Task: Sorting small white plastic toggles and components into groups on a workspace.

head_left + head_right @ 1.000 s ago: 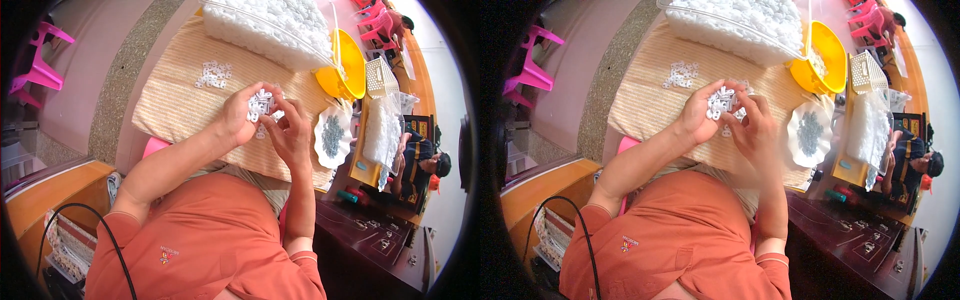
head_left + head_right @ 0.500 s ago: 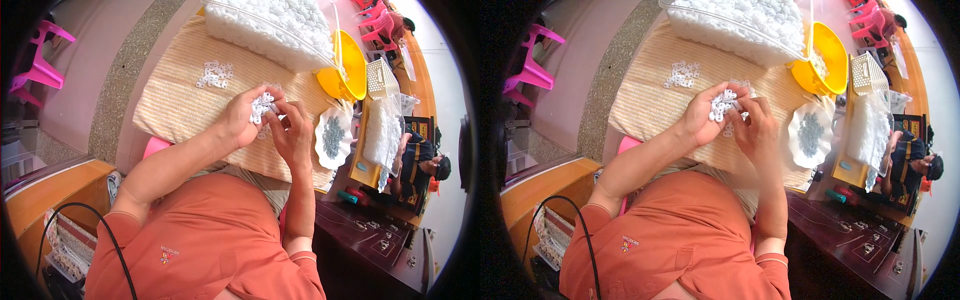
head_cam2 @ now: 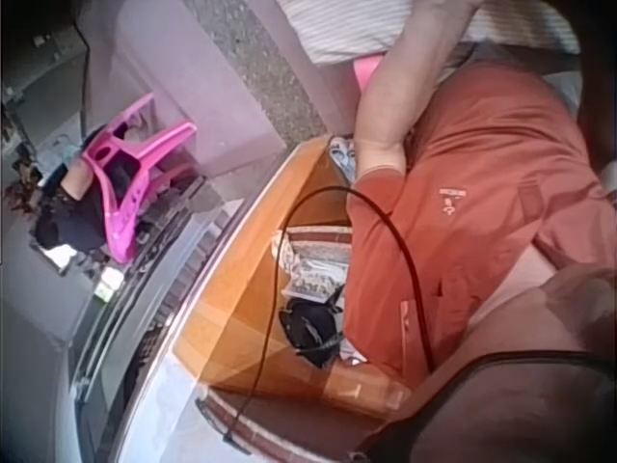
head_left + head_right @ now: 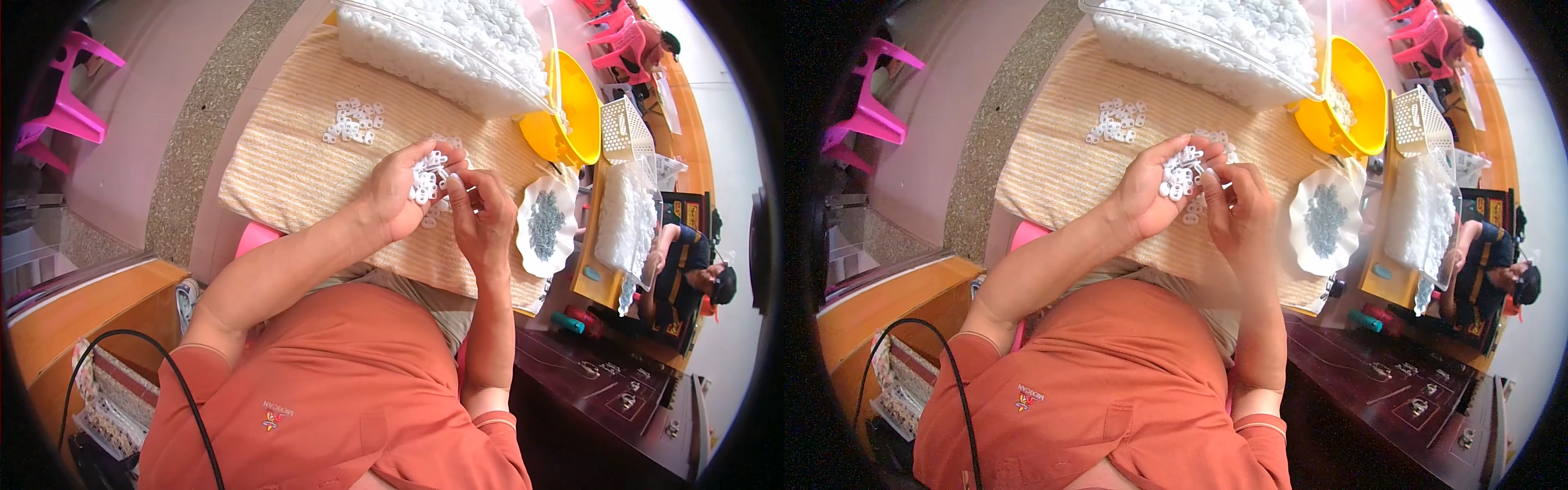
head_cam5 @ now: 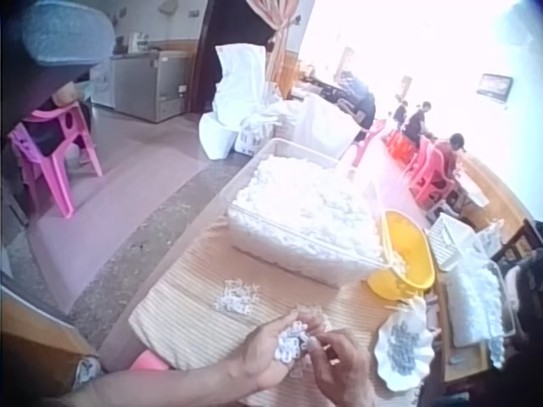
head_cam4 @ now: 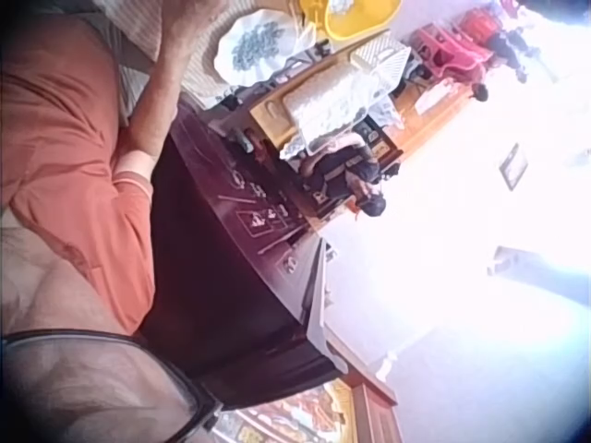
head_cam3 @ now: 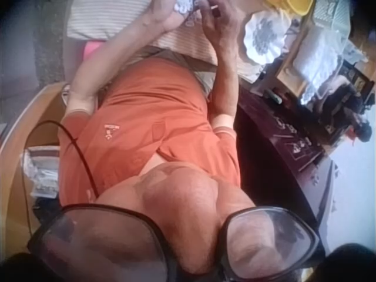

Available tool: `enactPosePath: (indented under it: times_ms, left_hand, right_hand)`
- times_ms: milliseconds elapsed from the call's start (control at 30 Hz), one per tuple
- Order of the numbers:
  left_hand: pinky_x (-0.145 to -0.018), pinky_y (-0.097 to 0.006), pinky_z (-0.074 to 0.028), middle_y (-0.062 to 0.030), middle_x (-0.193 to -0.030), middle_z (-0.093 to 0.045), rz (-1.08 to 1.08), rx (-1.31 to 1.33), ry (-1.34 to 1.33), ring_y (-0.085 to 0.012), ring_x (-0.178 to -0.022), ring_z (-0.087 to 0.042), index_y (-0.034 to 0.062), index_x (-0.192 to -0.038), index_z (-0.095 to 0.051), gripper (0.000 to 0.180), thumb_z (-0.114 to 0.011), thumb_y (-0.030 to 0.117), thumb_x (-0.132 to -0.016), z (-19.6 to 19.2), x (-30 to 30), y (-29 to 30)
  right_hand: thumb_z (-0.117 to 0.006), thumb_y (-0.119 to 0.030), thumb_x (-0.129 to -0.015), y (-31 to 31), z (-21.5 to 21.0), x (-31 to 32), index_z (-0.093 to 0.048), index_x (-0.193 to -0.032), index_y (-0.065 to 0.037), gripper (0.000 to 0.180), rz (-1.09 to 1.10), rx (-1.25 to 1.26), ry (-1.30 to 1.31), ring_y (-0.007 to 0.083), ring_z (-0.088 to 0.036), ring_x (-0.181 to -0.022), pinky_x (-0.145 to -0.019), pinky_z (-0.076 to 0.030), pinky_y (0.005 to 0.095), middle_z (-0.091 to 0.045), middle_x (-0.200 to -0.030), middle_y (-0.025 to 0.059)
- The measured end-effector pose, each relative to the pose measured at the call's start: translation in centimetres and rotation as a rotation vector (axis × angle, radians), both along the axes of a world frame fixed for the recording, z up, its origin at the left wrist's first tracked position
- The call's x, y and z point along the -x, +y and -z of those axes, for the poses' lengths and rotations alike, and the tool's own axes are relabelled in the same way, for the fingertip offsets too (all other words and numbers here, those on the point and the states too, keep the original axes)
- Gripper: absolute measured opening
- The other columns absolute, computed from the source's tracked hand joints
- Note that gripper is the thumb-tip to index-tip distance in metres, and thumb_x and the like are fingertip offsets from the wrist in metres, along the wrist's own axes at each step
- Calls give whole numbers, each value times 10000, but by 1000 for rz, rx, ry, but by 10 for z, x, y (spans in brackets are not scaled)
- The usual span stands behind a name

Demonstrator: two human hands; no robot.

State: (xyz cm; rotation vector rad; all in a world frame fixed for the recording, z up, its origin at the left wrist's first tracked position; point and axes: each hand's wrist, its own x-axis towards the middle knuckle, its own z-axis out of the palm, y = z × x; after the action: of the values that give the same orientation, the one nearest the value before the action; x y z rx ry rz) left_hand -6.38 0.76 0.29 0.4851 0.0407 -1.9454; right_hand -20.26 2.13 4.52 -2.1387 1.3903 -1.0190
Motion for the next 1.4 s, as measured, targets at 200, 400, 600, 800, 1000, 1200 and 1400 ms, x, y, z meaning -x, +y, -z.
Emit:
enactPosePath:
  times_ms: [200, 400, 600, 800, 1000, 1200, 1400]
  left_hand:
    - [-845, -328, -502, -74, -1045, -667, 19, -4, -18, -184, -992, -627, 68, -1029, -624, 217, -499, 234, -968, 1, -1, 0]
    - [-866, -341, -488, -68, -1047, -670, 23, 26, -44, -177, -973, -629, 78, -1024, -630, 221, -496, 244, -966, -1, -2, 1]
    - [-866, -340, -496, -74, -1043, -669, 24, 13, -40, -182, -988, -630, 66, -1026, -626, 230, -493, 244, -968, 0, 0, 1]
    - [-856, -333, -505, -85, -1028, -669, 17, 24, -32, -186, -983, -632, 50, -1033, -618, 239, -484, 238, -973, 3, 1, 1]
    - [-855, -341, -518, -95, -1037, -662, 21, 17, -15, -196, -981, -634, 41, -1031, -614, 238, -487, 234, -973, 2, 1, 2]
    - [-868, -337, -519, -103, -1044, -661, 29, 17, -9, -206, -1016, -629, 36, -1046, -605, 242, -496, 238, -970, 0, 1, 1]
    - [-875, -335, -515, -109, -1049, -659, 24, 7, -16, -211, -1024, -629, 35, -1050, -603, 242, -488, 235, -973, -2, 0, 1]
  right_hand:
    - [-676, -30, -843, 1, 1, 1, -647, -1010, -36, 170, 9, -48, -37, 213, -614, -605, -544, -479, 310, -632, -851, 113]
    - [-659, -34, -875, 1, 2, 6, -654, -1073, -30, 198, -46, -25, 102, 153, -608, -642, -548, -487, 259, -620, -855, 87]
    - [-675, -59, -847, 1, 1, 7, -646, -1032, -75, 187, -32, -91, 58, 220, -624, -623, -550, -485, 334, -626, -912, 99]
    - [-690, -69, -841, 3, 3, 9, -654, -1033, -95, 197, -17, -100, 13, 204, -633, -633, -549, -490, 319, -612, -984, 82]
    - [-713, 10, -793, 5, -1, 11, -686, -1089, -122, 325, -121, 60, 205, 142, -613, -672, -595, -492, 285, -595, -1019, 79]
    - [-693, 27, -805, 2, 2, 13, -667, -980, -79, 206, -127, 63, 236, 171, -624, -699, -596, -494, 287, -596, -997, 92]
    - [-673, 2, -807, 6, 5, 11, -590, -936, -61, 166, -85, 115, 24, 268, -638, -676, -555, -494, 343, -606, -936, 90]
